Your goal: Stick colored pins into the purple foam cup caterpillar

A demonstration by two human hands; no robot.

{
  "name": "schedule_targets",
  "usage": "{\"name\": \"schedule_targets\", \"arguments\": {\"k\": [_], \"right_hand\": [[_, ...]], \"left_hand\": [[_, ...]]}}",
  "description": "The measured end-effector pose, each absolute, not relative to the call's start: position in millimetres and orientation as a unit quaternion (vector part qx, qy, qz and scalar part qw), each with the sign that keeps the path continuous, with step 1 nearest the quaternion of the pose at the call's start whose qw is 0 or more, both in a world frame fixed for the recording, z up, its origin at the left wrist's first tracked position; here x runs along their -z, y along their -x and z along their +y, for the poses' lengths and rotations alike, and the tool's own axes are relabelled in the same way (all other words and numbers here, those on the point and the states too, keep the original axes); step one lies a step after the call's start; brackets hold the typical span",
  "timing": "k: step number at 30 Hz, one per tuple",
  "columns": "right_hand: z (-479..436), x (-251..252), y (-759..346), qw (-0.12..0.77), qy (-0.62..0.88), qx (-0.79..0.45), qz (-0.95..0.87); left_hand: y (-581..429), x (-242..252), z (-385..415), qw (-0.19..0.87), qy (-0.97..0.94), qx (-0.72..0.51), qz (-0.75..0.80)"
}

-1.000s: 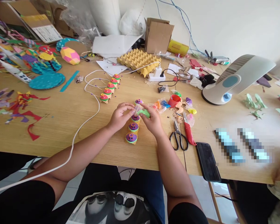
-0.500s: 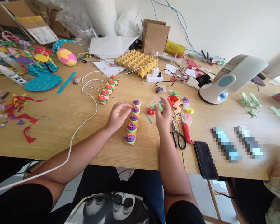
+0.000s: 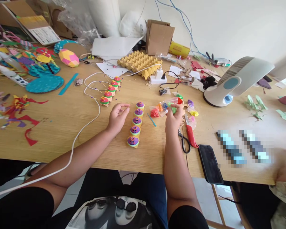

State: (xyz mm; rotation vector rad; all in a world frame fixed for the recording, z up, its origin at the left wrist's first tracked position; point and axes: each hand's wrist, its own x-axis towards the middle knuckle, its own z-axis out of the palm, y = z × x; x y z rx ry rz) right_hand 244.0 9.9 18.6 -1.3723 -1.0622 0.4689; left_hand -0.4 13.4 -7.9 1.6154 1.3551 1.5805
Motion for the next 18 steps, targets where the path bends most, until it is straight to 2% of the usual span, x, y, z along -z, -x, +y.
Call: {"name": "schedule_targets", "arguments": {"k": [12, 18], "right_hand": [[19, -9, -251, 0.463, 0.695, -0.067, -0.545], [25, 1, -250, 0.406, 0.675, -0.101, -0.608]], "left_hand": [[1, 9, 14, 0.25, -0.602, -0.572, 0.498], [1, 9, 14, 0.255, -0.6, -0.571, 0.5]]}}
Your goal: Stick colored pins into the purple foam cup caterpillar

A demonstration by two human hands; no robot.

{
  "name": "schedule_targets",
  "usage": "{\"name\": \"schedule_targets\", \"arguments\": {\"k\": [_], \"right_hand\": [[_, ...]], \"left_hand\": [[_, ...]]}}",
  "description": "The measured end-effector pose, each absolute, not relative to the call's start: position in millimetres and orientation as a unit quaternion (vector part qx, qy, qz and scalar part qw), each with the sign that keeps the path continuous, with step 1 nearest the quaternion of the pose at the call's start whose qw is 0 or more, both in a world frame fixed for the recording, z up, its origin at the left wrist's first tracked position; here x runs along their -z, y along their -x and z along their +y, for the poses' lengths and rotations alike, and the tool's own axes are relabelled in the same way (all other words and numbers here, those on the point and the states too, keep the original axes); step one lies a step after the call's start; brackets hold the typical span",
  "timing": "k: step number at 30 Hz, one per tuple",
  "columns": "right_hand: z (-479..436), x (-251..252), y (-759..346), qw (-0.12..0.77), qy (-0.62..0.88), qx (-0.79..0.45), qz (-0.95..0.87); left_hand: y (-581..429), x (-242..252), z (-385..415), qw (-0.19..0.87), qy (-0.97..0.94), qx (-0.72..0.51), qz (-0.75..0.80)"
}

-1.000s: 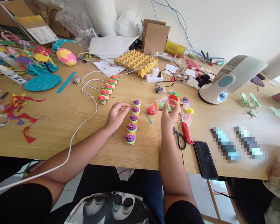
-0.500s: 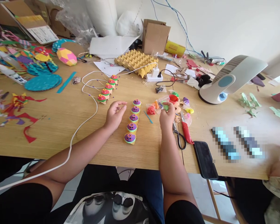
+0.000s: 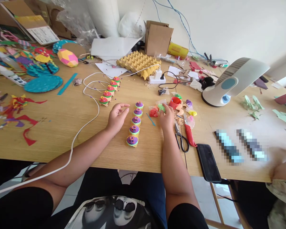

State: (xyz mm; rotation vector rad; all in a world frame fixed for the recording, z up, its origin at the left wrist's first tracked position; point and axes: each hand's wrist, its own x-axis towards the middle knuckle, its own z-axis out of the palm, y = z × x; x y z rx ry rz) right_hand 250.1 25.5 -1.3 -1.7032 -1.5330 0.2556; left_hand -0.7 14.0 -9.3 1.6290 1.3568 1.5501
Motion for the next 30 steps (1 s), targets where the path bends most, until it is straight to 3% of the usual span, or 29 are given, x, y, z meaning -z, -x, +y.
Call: {"name": "schedule_targets", "arguments": {"k": [8, 17, 30], "right_hand": [[12, -10, -246, 0.331, 0.711, -0.006, -0.62], [-6, -23, -231, 0.19, 0.72, -0.101, -0.66], [12, -8, -230, 0.216, 0.679, -0.084, -0.697]], "left_hand": [[1, 8, 13, 0.255, -0.6, -0.571, 0.498], [1, 7, 11, 0.254, -0.606, -0.564, 0.5], [0, 5, 10, 0.263, -0.603, -0.563, 0.501]]}}
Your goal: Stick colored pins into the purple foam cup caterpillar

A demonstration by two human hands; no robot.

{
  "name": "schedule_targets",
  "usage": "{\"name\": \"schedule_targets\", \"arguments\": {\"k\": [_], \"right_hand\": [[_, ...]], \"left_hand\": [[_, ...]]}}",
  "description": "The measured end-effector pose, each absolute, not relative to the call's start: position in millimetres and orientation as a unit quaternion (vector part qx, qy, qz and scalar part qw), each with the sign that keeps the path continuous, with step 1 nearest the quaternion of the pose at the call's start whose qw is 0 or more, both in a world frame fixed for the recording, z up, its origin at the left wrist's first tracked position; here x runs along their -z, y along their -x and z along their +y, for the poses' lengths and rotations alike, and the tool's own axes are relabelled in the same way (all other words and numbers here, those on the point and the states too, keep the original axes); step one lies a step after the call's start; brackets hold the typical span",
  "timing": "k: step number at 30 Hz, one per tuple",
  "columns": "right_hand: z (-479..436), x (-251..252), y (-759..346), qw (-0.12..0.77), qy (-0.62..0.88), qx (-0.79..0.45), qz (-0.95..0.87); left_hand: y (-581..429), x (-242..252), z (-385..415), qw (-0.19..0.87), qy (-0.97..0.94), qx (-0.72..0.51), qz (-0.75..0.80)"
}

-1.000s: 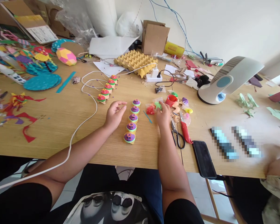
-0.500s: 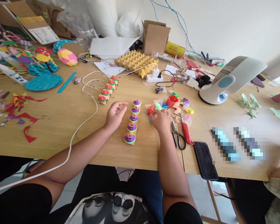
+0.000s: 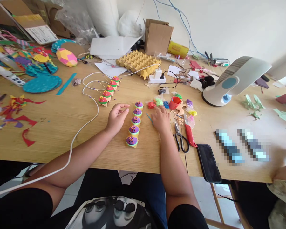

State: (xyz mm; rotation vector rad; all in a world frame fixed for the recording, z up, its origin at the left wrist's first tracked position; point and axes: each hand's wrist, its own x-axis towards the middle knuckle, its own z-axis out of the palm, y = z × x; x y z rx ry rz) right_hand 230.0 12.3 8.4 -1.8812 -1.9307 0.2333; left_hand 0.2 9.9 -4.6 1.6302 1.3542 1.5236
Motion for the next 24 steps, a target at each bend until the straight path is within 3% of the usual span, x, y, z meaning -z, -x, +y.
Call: {"name": "schedule_targets", "arguments": {"k": [15, 24], "right_hand": [[23, 7, -245, 0.241, 0.758, -0.001, -0.606], [19, 4, -241, 0.215, 0.772, -0.058, -0.595]], "left_hand": [[0, 7, 10, 0.256, -0.605, -0.566, 0.498], [-1, 5, 9, 0.264, -0.605, -0.565, 0.495]]}}
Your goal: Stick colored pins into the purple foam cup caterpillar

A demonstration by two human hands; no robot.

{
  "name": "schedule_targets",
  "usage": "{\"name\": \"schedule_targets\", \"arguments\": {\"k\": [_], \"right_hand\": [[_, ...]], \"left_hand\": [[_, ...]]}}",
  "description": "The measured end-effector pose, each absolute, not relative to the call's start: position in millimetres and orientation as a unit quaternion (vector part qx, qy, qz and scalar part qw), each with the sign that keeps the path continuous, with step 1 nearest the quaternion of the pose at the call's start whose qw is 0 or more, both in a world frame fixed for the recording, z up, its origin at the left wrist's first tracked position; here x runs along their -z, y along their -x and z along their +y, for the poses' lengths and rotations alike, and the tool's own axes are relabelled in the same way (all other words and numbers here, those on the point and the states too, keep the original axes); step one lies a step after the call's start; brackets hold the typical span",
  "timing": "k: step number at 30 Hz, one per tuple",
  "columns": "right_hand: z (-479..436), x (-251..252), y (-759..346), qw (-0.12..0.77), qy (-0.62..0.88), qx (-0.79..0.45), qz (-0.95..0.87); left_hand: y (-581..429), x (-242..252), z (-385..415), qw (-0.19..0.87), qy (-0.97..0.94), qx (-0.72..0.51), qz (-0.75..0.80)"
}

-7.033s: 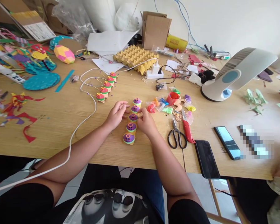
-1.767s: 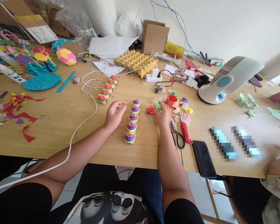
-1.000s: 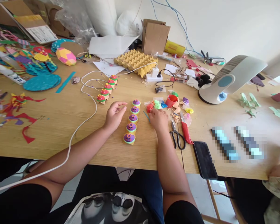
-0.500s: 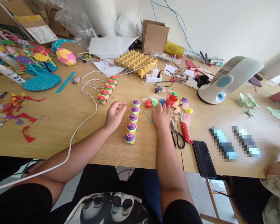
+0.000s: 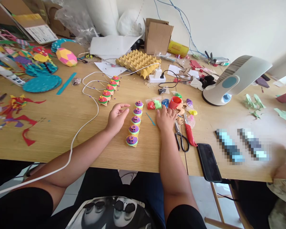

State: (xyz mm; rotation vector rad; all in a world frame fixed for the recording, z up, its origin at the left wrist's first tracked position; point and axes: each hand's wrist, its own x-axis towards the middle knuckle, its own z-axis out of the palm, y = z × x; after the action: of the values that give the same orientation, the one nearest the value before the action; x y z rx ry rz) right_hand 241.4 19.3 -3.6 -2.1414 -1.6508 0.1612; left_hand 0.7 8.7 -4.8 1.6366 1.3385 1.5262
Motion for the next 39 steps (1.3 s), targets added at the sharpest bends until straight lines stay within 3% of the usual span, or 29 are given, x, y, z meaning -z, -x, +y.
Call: {"name": "schedule_targets", "arguments": {"k": [10, 23, 39], "right_hand": [[20, 1, -238, 0.16, 0.789, -0.093, -0.585], [18, 0, -237, 0.225, 0.743, 0.014, -0.63], [82, -45, -237, -0.004, 0.785, -0.084, -0.614]], "left_hand": [[-2, 2, 6, 0.277, -0.597, -0.562, 0.501], [-1, 6, 13, 0.238, -0.606, -0.575, 0.495], [-4, 2, 10, 0.208, -0.627, -0.58, 0.478]]}}
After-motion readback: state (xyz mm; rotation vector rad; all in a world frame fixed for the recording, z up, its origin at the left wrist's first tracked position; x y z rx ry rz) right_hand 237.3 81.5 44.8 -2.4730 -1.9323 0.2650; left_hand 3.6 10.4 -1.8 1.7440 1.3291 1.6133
